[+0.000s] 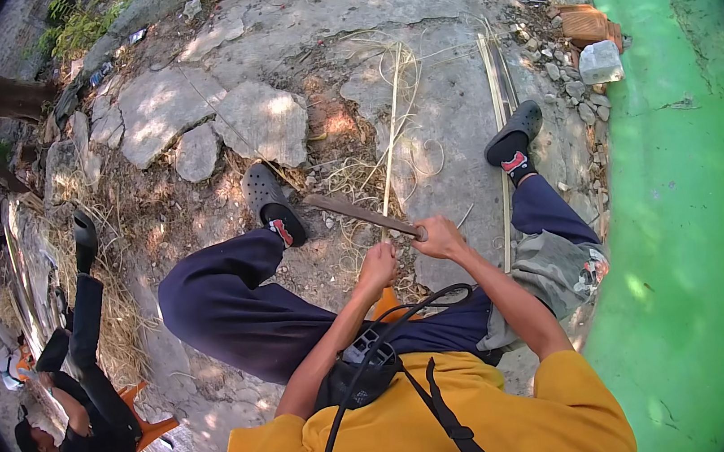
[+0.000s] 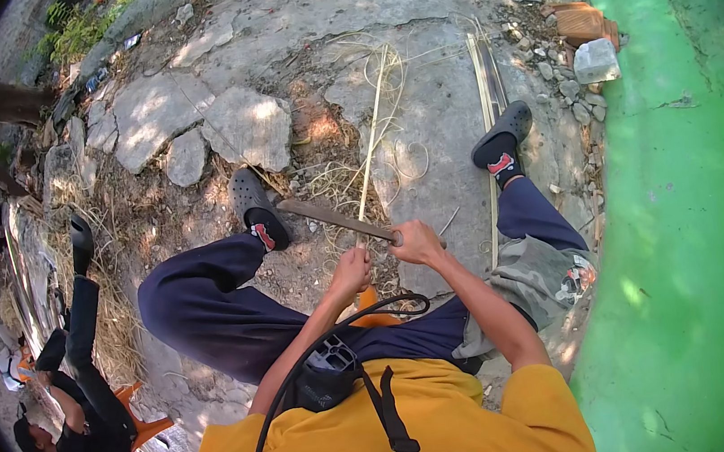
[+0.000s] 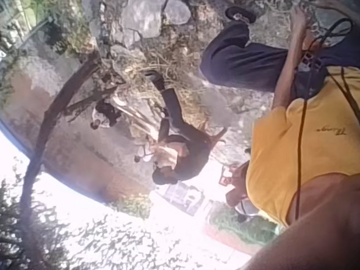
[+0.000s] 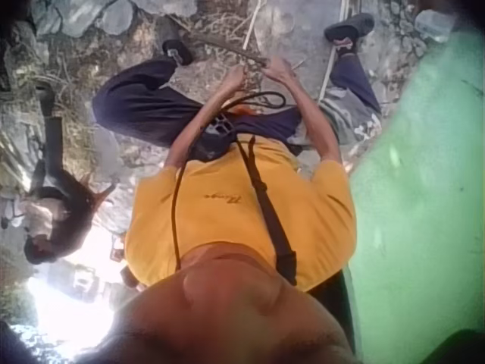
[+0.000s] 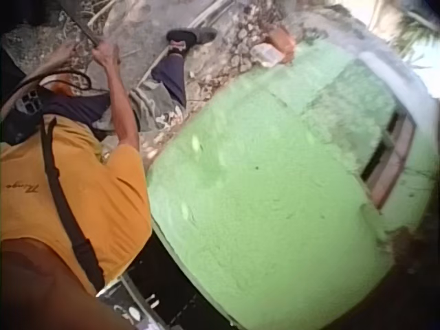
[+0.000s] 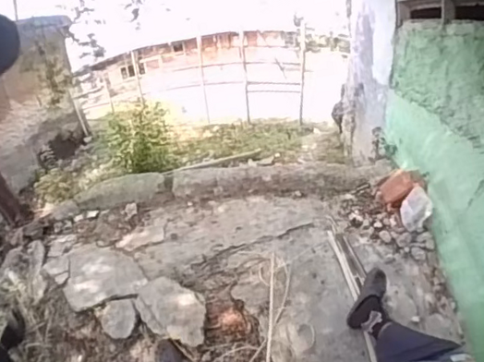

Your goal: The person sharpens a knife on a stone and then splits and thins bamboo strips by hand while seated outdoors.

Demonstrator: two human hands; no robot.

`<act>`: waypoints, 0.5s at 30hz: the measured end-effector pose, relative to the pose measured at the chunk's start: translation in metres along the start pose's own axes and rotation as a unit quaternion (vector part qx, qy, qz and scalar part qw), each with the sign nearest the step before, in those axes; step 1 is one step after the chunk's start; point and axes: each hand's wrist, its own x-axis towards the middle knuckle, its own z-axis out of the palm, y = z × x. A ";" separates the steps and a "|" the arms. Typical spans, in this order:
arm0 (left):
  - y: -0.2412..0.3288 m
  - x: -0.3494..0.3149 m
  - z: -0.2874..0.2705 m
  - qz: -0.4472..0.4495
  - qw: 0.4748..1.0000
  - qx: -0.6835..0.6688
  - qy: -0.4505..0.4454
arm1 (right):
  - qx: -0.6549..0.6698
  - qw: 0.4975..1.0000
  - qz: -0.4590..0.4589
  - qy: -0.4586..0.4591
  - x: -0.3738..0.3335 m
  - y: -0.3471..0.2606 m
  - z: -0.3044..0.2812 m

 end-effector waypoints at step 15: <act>0.023 -0.012 0.005 0.202 0.864 0.389 0.246 | -0.043 0.998 0.040 0.033 0.010 -0.022 0.009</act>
